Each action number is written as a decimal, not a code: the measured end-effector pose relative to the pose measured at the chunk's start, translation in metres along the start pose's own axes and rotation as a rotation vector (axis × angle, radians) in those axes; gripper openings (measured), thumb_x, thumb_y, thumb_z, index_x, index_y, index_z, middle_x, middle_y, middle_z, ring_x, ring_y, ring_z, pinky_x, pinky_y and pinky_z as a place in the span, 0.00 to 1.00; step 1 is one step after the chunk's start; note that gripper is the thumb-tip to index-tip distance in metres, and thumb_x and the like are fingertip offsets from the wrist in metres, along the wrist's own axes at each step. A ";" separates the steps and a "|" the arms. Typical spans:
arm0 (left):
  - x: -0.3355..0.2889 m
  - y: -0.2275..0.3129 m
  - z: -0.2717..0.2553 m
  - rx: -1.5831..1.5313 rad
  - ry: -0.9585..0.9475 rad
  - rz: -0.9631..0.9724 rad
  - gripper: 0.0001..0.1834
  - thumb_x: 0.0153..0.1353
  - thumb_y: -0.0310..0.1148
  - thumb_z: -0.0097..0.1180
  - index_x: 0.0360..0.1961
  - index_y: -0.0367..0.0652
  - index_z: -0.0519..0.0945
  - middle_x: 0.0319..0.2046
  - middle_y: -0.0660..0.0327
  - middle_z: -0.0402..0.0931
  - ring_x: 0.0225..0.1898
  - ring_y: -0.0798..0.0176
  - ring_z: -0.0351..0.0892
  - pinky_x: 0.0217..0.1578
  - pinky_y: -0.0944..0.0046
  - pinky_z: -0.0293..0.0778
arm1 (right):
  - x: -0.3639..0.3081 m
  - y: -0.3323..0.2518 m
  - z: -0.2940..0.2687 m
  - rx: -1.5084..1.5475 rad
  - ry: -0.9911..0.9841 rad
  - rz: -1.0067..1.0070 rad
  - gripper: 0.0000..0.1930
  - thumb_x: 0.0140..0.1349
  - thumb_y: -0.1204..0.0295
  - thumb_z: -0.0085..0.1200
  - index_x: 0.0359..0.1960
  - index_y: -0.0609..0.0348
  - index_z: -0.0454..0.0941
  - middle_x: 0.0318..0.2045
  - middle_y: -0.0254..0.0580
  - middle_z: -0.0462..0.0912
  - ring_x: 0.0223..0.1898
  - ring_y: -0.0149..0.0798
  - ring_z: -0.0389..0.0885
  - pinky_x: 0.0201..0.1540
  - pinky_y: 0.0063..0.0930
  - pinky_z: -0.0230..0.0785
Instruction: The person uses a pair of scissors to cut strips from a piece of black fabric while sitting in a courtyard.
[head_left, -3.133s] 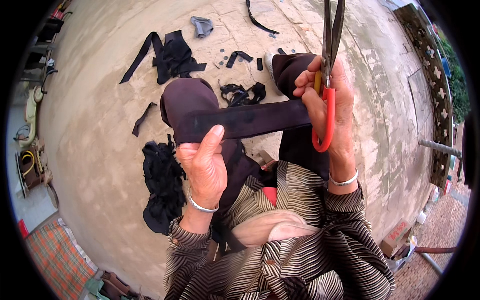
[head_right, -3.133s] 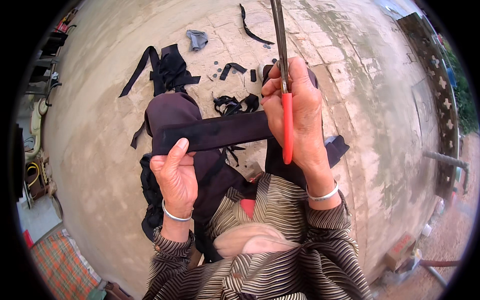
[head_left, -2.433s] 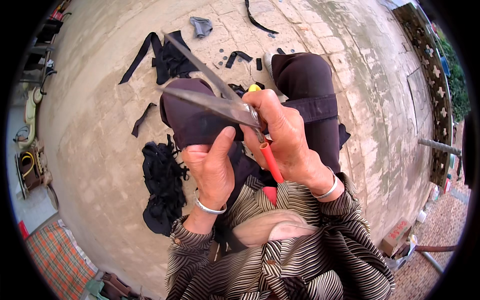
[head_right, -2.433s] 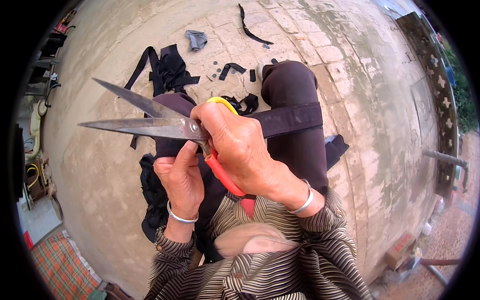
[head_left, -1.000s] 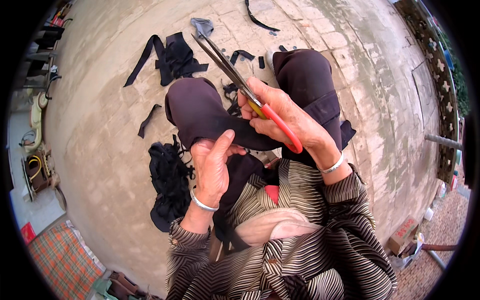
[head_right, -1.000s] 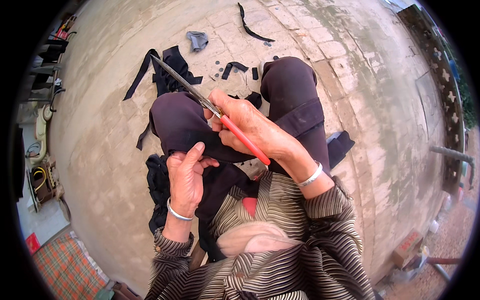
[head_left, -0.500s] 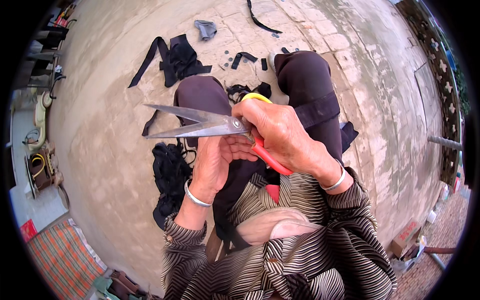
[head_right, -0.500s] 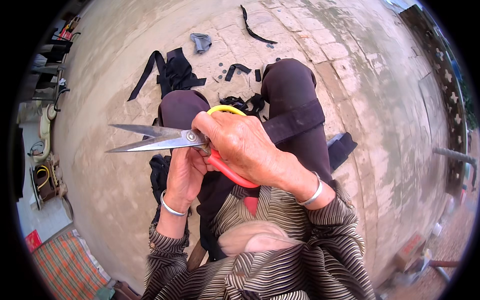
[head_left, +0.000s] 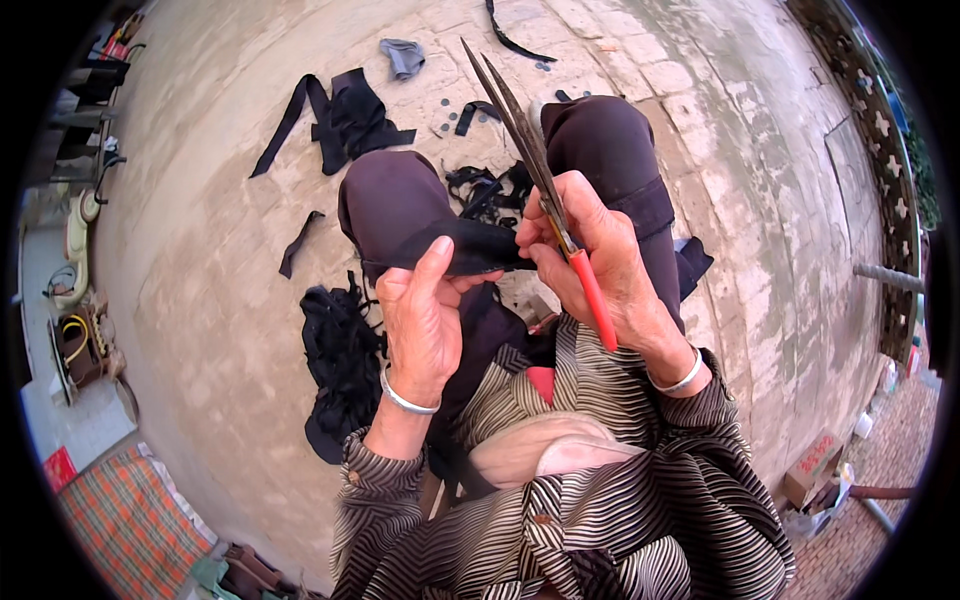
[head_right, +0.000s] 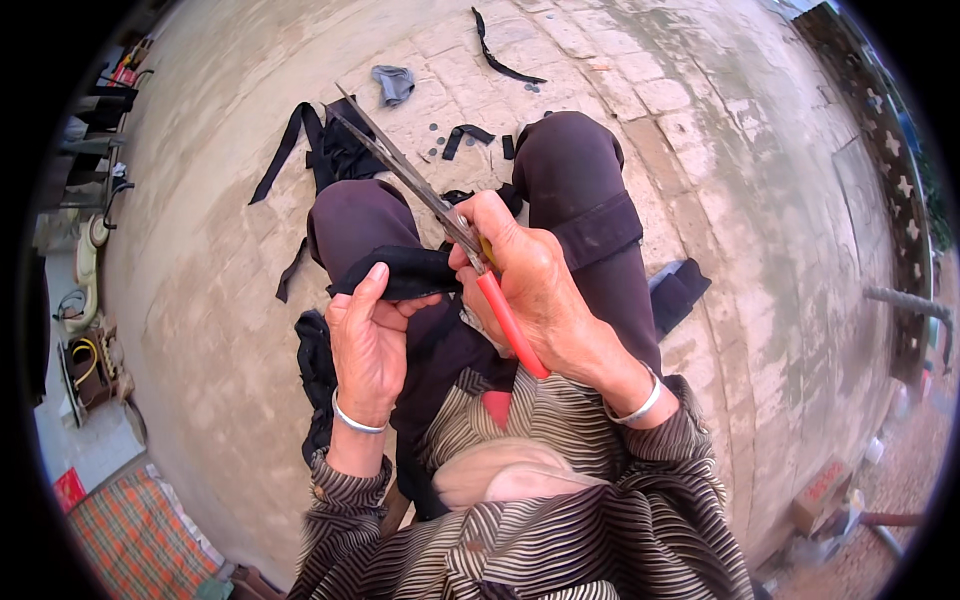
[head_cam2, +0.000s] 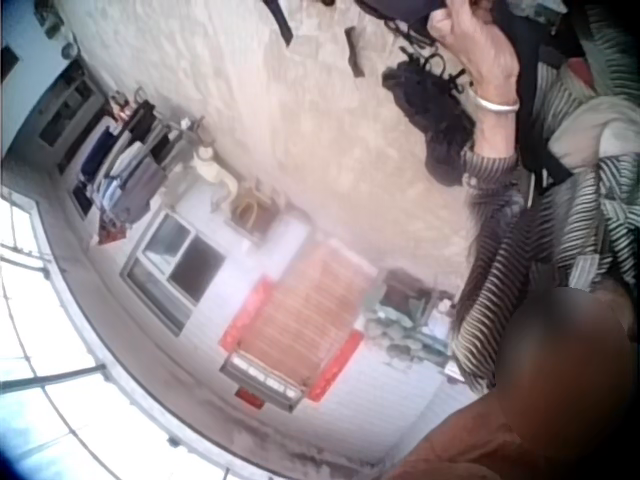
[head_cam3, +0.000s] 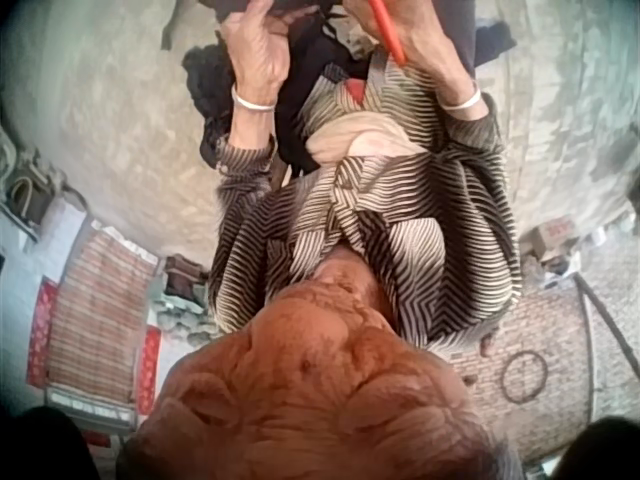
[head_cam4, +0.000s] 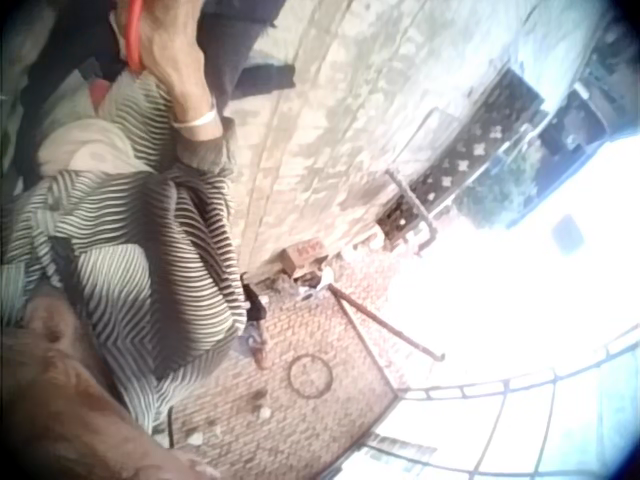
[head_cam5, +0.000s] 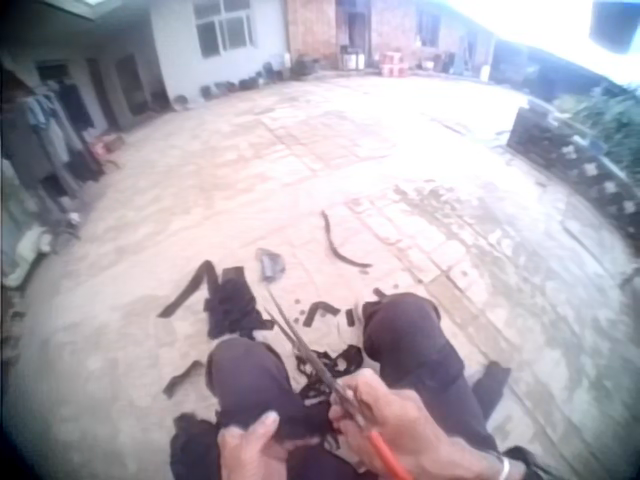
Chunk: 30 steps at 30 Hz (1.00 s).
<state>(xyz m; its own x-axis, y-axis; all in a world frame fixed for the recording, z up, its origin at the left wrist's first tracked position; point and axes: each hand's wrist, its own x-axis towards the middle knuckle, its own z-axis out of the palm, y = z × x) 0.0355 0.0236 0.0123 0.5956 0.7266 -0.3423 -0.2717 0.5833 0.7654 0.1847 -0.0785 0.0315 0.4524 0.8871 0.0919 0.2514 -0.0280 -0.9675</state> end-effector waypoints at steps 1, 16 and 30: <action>-0.001 0.000 0.001 0.008 -0.038 0.010 0.11 0.67 0.29 0.53 0.34 0.32 0.84 0.36 0.54 0.85 0.38 0.60 0.85 0.40 0.56 0.84 | 0.001 0.000 0.001 0.007 -0.003 0.022 0.19 0.52 0.88 0.50 0.47 0.64 0.67 0.22 0.40 0.77 0.22 0.37 0.78 0.27 0.29 0.72; -0.009 0.005 0.009 -0.028 0.051 -0.025 0.10 0.66 0.30 0.55 0.36 0.35 0.85 0.36 0.57 0.85 0.37 0.63 0.84 0.43 0.63 0.77 | 0.000 -0.011 0.016 -0.113 0.092 -0.112 0.18 0.53 0.88 0.56 0.44 0.62 0.69 0.29 0.35 0.79 0.29 0.25 0.79 0.33 0.19 0.72; -0.008 0.000 0.015 -0.094 0.086 -0.061 0.07 0.63 0.27 0.60 0.29 0.38 0.84 0.31 0.63 0.83 0.31 0.72 0.81 0.35 0.70 0.74 | 0.000 -0.008 0.027 -0.087 0.187 -0.189 0.21 0.47 0.89 0.54 0.45 0.62 0.69 0.23 0.42 0.72 0.22 0.40 0.75 0.26 0.29 0.68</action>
<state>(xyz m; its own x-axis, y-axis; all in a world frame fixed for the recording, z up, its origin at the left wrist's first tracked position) 0.0421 0.0125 0.0227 0.5477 0.7148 -0.4348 -0.3089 0.6557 0.6889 0.1595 -0.0653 0.0331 0.5383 0.7804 0.3183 0.4150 0.0832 -0.9060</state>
